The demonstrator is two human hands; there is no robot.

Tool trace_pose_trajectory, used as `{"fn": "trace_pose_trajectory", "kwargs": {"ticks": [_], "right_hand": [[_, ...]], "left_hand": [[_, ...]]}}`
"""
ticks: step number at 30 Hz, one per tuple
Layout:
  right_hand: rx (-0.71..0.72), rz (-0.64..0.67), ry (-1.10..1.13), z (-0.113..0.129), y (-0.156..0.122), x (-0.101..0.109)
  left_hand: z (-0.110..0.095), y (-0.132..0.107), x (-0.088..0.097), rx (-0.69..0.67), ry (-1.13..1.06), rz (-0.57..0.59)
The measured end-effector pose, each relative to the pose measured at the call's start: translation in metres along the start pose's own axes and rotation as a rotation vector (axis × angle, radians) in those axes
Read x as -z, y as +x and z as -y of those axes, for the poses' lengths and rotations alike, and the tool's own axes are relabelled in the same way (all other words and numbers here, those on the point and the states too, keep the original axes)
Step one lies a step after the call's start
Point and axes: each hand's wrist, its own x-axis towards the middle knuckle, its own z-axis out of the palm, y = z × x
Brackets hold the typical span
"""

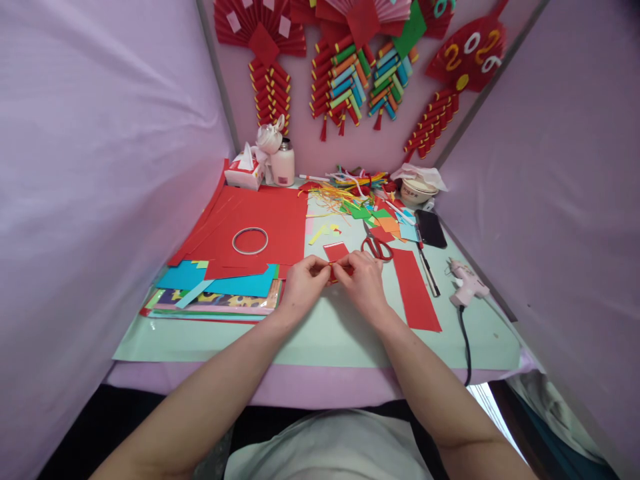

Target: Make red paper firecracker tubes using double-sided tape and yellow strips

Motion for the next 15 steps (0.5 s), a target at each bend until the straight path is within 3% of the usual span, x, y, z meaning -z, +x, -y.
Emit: {"fn": "trace_pose_trajectory", "kwargs": {"ticks": [15], "right_hand": [[-0.020, -0.010, 0.025, -0.0012, -0.0001, -0.0021]], "left_hand": [[-0.0026, -0.0015, 0.0011, -0.024, 0.042, 0.017]]}}
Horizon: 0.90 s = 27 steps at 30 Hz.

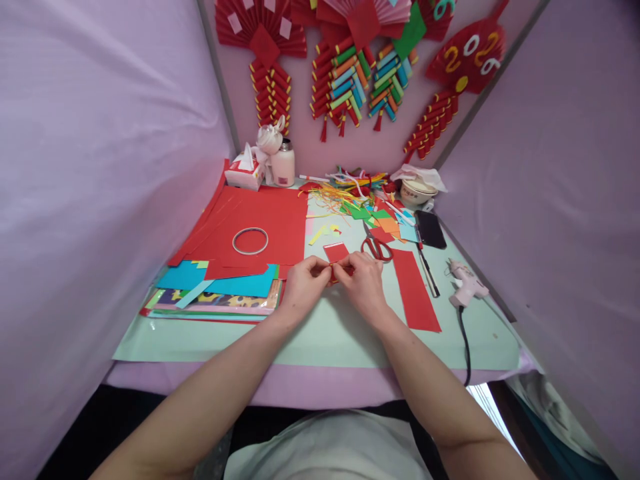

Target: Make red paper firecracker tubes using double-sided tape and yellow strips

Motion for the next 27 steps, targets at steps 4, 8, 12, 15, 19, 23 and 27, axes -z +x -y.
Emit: {"fn": "trace_pose_trajectory", "kwargs": {"ticks": [4, 8, 12, 15, 19, 23, 27], "right_hand": [[-0.003, -0.005, 0.012, -0.0001, -0.0004, -0.0007], [-0.008, -0.011, 0.009, 0.0005, -0.0008, -0.0012], [-0.019, -0.014, 0.012, 0.0012, -0.0009, -0.0008], [-0.028, -0.014, 0.021, 0.0017, -0.0007, 0.0000], [-0.057, -0.012, 0.050, 0.0020, -0.0001, 0.0017], [-0.075, -0.025, 0.062, 0.0010, 0.0010, 0.0041], [-0.081, -0.024, 0.062, 0.0000, 0.0017, 0.0056]], "left_hand": [[-0.0009, -0.0009, 0.0001, 0.002, -0.003, 0.001], [-0.0018, -0.0014, 0.0000, 0.003, -0.001, -0.001], [-0.0027, -0.0018, 0.0003, -0.019, 0.004, 0.006], [-0.0037, -0.0024, 0.0009, -0.063, 0.028, 0.011], [-0.0049, -0.0031, 0.0018, -0.150, 0.115, 0.000], [-0.0057, -0.0032, 0.0023, -0.215, 0.179, -0.014], [-0.0074, -0.0034, 0.0027, -0.242, 0.177, -0.008]]}}
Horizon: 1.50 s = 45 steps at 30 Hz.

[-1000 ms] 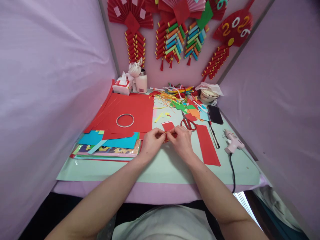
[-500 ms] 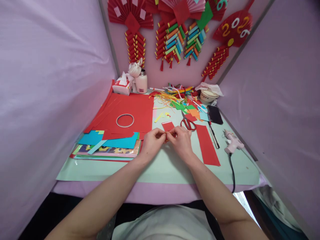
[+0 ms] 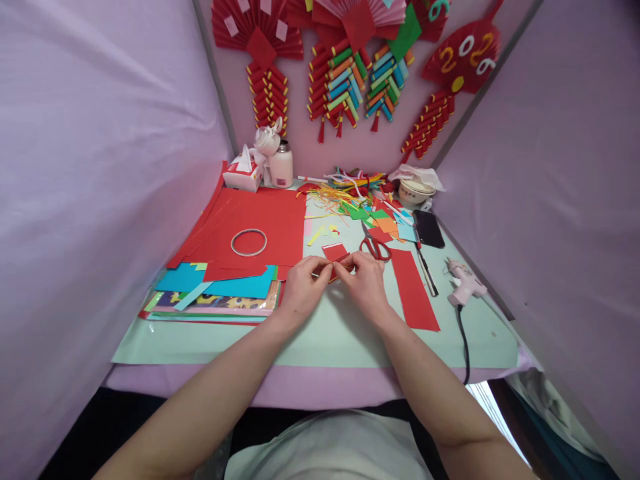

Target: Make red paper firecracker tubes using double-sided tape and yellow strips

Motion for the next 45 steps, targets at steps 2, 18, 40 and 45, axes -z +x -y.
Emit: {"fn": "trace_pose_trajectory", "kwargs": {"ticks": [2, 18, 40, 45], "right_hand": [[0.005, -0.001, 0.000, 0.000, 0.000, 0.000], [-0.110, 0.132, 0.142, -0.014, 0.009, 0.022], [-0.300, 0.155, 0.489, -0.028, 0.014, 0.018], [-0.321, 0.153, 0.487, -0.028, 0.014, 0.018]], "left_hand": [[0.000, 0.000, 0.001, -0.005, 0.016, 0.005], [0.002, 0.005, 0.007, -0.023, 0.102, -0.112], [-0.002, 0.003, 0.004, 0.037, 0.020, -0.082], [-0.001, 0.003, 0.004, 0.053, 0.007, -0.078]]}}
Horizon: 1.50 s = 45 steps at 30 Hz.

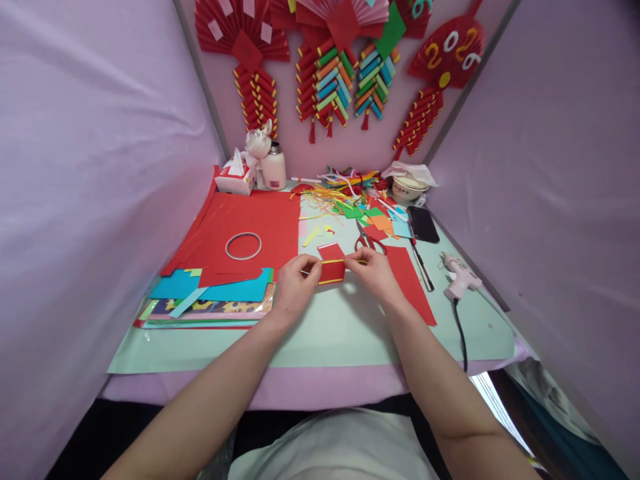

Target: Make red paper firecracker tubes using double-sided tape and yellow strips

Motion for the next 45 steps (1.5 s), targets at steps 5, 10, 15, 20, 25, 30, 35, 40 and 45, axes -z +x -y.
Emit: {"fn": "trace_pose_trajectory", "kwargs": {"ticks": [5, 10, 15, 20, 25, 30, 35, 40, 45], "right_hand": [[0.006, -0.010, -0.010, 0.002, 0.000, 0.000], [-0.018, -0.026, 0.044, -0.001, 0.001, -0.002], [0.067, -0.073, 0.133, -0.004, 0.002, -0.006], [0.119, -0.043, 0.135, 0.004, -0.005, -0.013], [0.124, 0.010, 0.124, 0.009, -0.010, -0.018], [0.106, 0.007, 0.101, 0.010, -0.009, -0.013], [0.084, -0.003, 0.160, 0.009, -0.006, -0.008], [0.115, -0.019, 0.131, 0.011, -0.008, -0.009], [0.156, 0.059, 0.118, 0.009, -0.012, -0.017]], "left_hand": [[0.000, 0.000, 0.000, 0.027, -0.020, 0.015], [0.001, 0.000, 0.000, 0.071, -0.096, 0.050], [0.004, 0.003, -0.001, 0.170, -0.228, 0.084], [0.005, 0.004, -0.005, 0.276, -0.370, 0.143], [0.011, 0.003, -0.007, 0.311, -0.435, 0.152], [0.012, 0.006, -0.004, 0.325, -0.438, 0.216], [0.014, 0.010, -0.002, 0.319, -0.500, 0.326], [0.010, 0.009, -0.001, 0.298, -0.513, 0.359], [0.005, 0.005, -0.002, 0.284, -0.401, 0.246]]}}
